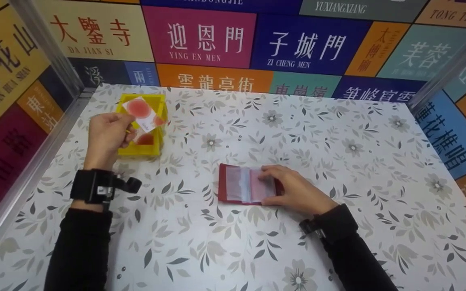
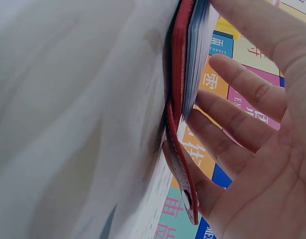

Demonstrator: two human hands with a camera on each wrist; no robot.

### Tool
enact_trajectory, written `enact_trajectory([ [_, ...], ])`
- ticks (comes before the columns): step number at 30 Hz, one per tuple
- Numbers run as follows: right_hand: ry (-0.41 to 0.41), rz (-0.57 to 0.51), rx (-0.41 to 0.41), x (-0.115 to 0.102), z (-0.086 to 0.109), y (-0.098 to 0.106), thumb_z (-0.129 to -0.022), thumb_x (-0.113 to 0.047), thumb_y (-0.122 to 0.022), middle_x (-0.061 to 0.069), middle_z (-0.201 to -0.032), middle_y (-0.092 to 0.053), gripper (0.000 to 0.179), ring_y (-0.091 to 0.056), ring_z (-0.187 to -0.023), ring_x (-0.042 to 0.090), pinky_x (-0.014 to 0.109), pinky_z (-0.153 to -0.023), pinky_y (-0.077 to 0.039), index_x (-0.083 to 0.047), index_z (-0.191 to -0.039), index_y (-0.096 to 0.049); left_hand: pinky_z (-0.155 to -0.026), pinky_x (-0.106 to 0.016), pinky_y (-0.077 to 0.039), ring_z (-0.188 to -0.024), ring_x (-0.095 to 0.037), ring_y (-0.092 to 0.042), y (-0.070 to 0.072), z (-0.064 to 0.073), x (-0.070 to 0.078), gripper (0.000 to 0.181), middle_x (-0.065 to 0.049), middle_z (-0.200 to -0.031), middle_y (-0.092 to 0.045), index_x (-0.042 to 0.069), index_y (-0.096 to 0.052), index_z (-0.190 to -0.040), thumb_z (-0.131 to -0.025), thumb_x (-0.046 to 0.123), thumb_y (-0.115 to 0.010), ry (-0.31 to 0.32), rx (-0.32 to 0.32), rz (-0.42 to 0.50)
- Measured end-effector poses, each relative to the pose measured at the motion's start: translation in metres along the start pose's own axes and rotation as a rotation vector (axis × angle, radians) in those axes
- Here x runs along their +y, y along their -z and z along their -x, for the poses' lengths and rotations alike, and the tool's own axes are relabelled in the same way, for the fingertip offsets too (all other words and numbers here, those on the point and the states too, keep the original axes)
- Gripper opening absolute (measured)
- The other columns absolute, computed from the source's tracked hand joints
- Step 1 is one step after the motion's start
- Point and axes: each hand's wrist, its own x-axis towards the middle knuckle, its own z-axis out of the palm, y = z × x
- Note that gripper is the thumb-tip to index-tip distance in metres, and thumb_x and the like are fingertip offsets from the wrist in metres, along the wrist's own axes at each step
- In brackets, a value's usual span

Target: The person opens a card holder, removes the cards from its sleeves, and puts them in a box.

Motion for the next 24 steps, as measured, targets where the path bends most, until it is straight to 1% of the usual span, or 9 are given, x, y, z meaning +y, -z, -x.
enact_trajectory([
  [4,-0.005,-0.004,-0.002,0.0,0.0,-0.001,-0.083,-0.035,-0.094,0.007,-0.163,-0.052,0.066,-0.044,-0.156,0.032,0.053,-0.131,-0.033,-0.018,-0.141,-0.068,-0.051,-0.018,-0.047,-0.055,-0.009,-0.056,0.006,-0.006,-0.007,0.017,0.003,-0.07,-0.067,0.001,-0.07,-0.109,-0.106,0.018,-0.066,0.023,0.037,0.01],
  [8,-0.02,-0.006,-0.01,-0.001,0.0,0.0,-0.083,-0.036,-0.093,0.006,-0.165,-0.051,0.066,-0.042,-0.157,0.031,0.053,-0.131,-0.032,-0.019,-0.141,-0.068,-0.051,-0.018,-0.05,-0.055,-0.009,-0.059,0.008,-0.011,-0.014,0.017,0.004,-0.07,-0.069,0.001,-0.071,-0.112,-0.106,0.017,-0.066,0.053,0.065,-0.004],
  [13,-0.01,0.001,-0.007,-0.001,0.0,0.0,-0.084,-0.037,-0.093,0.007,-0.164,-0.051,0.064,-0.043,-0.157,0.032,0.053,-0.13,-0.034,-0.018,-0.14,-0.068,-0.056,-0.019,-0.055,-0.057,-0.01,-0.063,0.008,-0.016,-0.018,0.022,0.005,-0.07,-0.072,0.001,-0.071,-0.116,-0.105,0.02,-0.068,0.067,0.099,-0.08],
  [18,-0.011,-0.004,-0.006,0.0,0.001,0.0,-0.085,-0.036,-0.092,0.007,-0.165,-0.051,0.064,-0.042,-0.157,0.032,0.054,-0.13,-0.034,-0.018,-0.141,-0.068,-0.057,-0.019,-0.056,-0.056,-0.01,-0.063,0.01,-0.019,-0.021,0.023,0.003,-0.071,-0.07,0.001,-0.069,-0.115,-0.105,0.022,-0.067,0.079,0.128,-0.115],
  [20,-0.011,-0.005,-0.006,0.0,0.001,0.0,-0.084,-0.036,-0.093,0.007,-0.165,-0.051,0.064,-0.043,-0.157,0.032,0.053,-0.13,-0.034,-0.018,-0.141,-0.068,-0.057,-0.019,-0.056,-0.056,-0.009,-0.063,0.012,-0.02,-0.022,0.023,0.002,-0.072,-0.071,0.001,-0.069,-0.115,-0.105,0.021,-0.067,0.086,0.131,-0.13],
  [24,-0.008,-0.01,-0.004,0.0,0.001,0.0,-0.084,-0.035,-0.093,0.007,-0.164,-0.051,0.064,-0.043,-0.157,0.032,0.053,-0.13,-0.034,-0.018,-0.14,-0.068,-0.06,-0.02,-0.059,-0.058,-0.009,-0.065,0.012,-0.022,-0.025,0.024,0.004,-0.072,-0.073,0.001,-0.071,-0.118,-0.104,0.02,-0.066,0.103,0.118,-0.192],
])
